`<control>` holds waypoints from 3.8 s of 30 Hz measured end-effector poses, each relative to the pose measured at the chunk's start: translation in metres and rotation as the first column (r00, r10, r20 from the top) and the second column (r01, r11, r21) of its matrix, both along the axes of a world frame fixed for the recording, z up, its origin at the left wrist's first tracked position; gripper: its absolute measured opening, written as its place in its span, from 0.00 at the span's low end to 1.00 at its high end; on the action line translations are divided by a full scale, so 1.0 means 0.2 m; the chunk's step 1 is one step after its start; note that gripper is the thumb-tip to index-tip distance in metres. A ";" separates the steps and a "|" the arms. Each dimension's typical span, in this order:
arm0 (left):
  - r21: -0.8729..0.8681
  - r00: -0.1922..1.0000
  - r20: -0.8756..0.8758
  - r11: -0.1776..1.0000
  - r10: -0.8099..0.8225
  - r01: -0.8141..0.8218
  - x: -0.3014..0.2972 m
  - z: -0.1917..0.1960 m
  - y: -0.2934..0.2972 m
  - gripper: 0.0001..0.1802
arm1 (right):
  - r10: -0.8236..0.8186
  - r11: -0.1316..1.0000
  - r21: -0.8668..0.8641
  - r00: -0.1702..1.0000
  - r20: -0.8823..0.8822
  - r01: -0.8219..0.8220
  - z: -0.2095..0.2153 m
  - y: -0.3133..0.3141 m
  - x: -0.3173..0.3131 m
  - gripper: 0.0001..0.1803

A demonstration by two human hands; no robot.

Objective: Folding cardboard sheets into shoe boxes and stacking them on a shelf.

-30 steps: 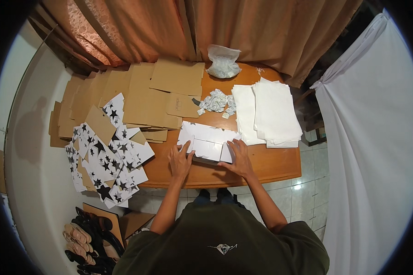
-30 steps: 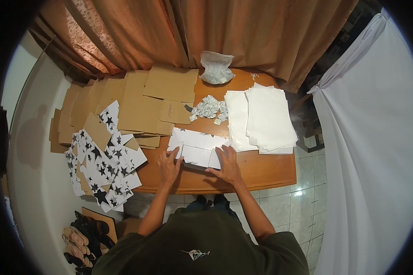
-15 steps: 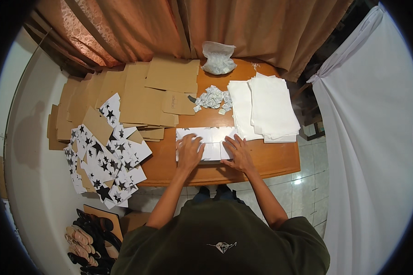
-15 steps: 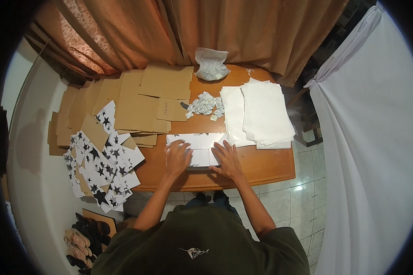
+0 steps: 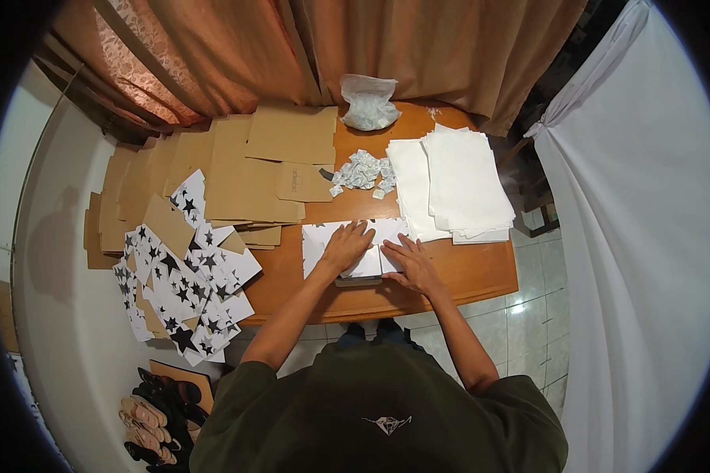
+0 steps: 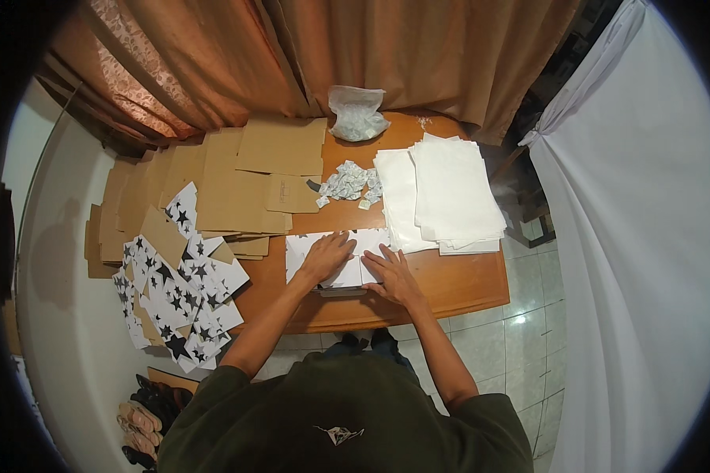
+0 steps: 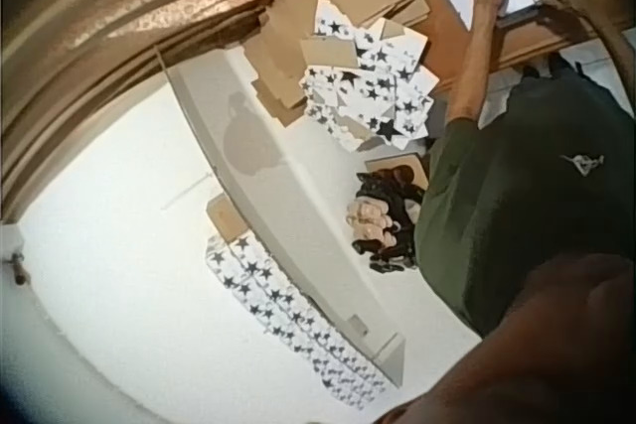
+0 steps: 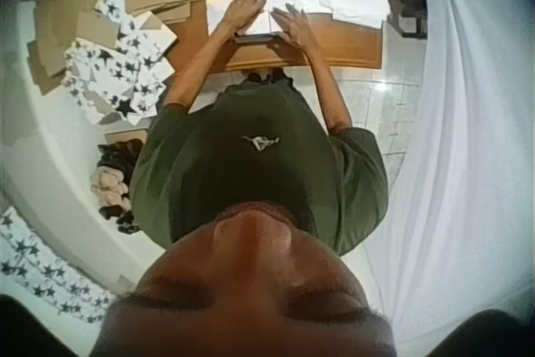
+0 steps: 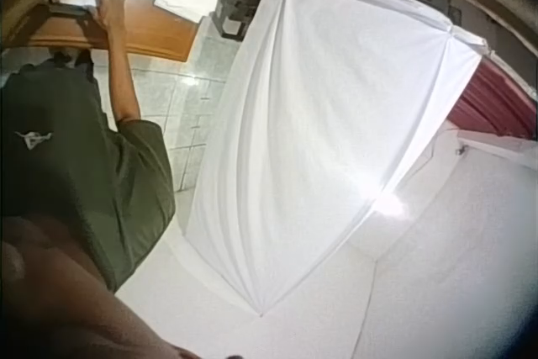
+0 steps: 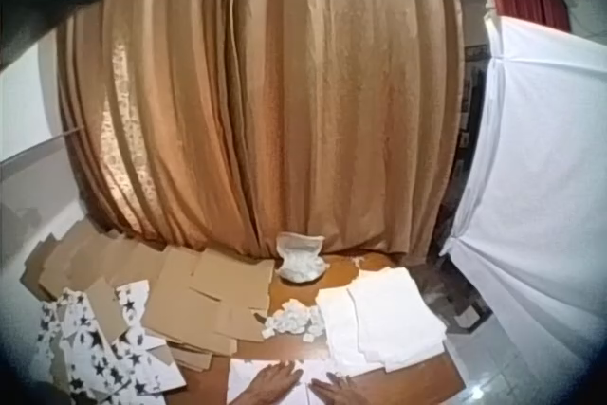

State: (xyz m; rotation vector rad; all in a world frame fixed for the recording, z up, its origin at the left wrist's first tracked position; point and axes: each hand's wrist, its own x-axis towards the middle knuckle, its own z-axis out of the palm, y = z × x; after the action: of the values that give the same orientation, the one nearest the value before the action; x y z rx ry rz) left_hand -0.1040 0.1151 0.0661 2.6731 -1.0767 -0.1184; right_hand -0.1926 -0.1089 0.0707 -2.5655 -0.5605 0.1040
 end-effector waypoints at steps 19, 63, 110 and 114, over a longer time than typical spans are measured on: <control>0.098 0.992 0.121 0.995 0.021 -0.033 -0.04 -0.05 -0.04 0.24 | 0.102 0.995 -0.013 0.993 0.066 -0.102 0.06 -0.05 0.03 0.29; -0.378 0.778 -0.192 0.687 0.598 -0.621 -0.68 0.05 0.40 0.32 | -0.073 0.928 -0.344 0.975 0.211 0.143 0.02 0.41 0.02 0.19; -0.398 0.642 -0.195 0.539 0.741 -0.743 -0.56 -0.06 0.39 0.35 | -0.328 0.922 0.287 0.916 0.230 0.259 0.05 0.26 -0.01 0.30; -0.075 0.419 -0.390 0.425 0.820 -0.902 -0.45 -0.06 0.43 0.41 | -0.582 0.783 0.236 0.812 -0.046 0.575 -0.16 0.00 -0.02 0.34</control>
State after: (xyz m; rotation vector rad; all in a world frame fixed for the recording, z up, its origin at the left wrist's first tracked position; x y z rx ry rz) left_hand -0.1936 0.2009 0.0551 2.4613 0.4814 -0.1401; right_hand -0.1958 -0.1088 0.0377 -2.3810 0.2219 -0.2070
